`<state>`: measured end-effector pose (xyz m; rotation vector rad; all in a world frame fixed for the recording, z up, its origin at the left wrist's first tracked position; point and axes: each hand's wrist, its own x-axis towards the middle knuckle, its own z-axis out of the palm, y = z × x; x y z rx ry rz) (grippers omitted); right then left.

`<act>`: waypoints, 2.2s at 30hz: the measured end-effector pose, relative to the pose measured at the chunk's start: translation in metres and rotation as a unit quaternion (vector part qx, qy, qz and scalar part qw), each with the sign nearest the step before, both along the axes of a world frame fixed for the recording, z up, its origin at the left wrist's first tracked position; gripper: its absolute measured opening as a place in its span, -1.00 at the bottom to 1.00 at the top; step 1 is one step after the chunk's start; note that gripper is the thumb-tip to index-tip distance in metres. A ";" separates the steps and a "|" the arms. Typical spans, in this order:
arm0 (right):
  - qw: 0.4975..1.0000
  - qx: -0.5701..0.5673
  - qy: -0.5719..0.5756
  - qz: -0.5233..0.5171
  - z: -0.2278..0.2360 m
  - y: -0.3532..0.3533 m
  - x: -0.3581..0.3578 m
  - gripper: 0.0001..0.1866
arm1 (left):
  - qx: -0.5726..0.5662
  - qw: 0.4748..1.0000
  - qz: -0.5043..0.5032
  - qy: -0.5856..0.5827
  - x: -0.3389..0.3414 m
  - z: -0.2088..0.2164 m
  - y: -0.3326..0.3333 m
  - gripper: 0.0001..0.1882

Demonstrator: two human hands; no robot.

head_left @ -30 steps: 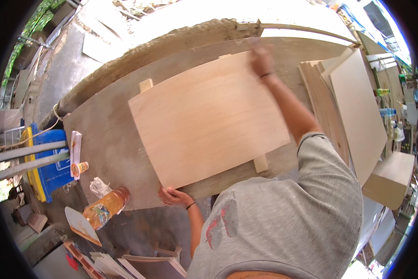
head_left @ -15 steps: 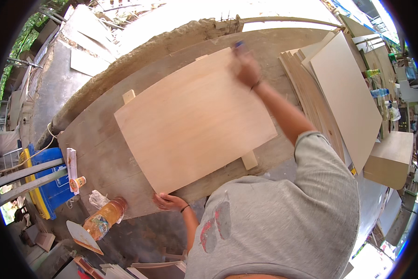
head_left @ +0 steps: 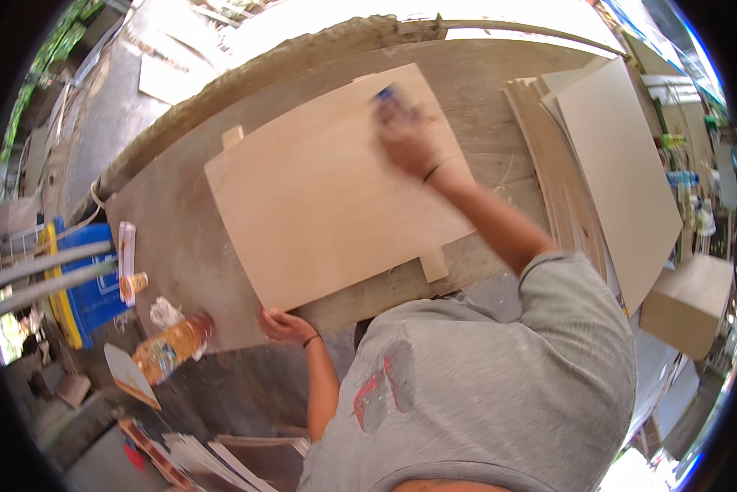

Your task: The person sands the surface of a wood panel using a sanding block by hand, then pours a liquid adhesive onto the panel from a bottle and spreads it across the surface using a plastic spreader.

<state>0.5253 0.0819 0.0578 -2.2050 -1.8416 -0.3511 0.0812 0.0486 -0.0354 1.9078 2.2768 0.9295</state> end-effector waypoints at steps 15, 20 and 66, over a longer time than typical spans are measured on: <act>0.955 0.119 0.183 -0.200 0.002 -0.021 0.119 -0.55 | -0.002 0.999 0.034 -0.028 0.017 -0.006 0.004 -0.59; 0.991 0.037 0.110 0.065 -0.029 -0.001 0.059 -0.54 | -0.003 0.996 0.016 -0.086 0.013 -0.010 0.004 -0.57; 0.986 0.042 0.082 0.138 -0.020 -0.043 -0.187 -0.48 | -0.021 0.969 -0.230 -0.085 0.018 0.028 0.076 -0.64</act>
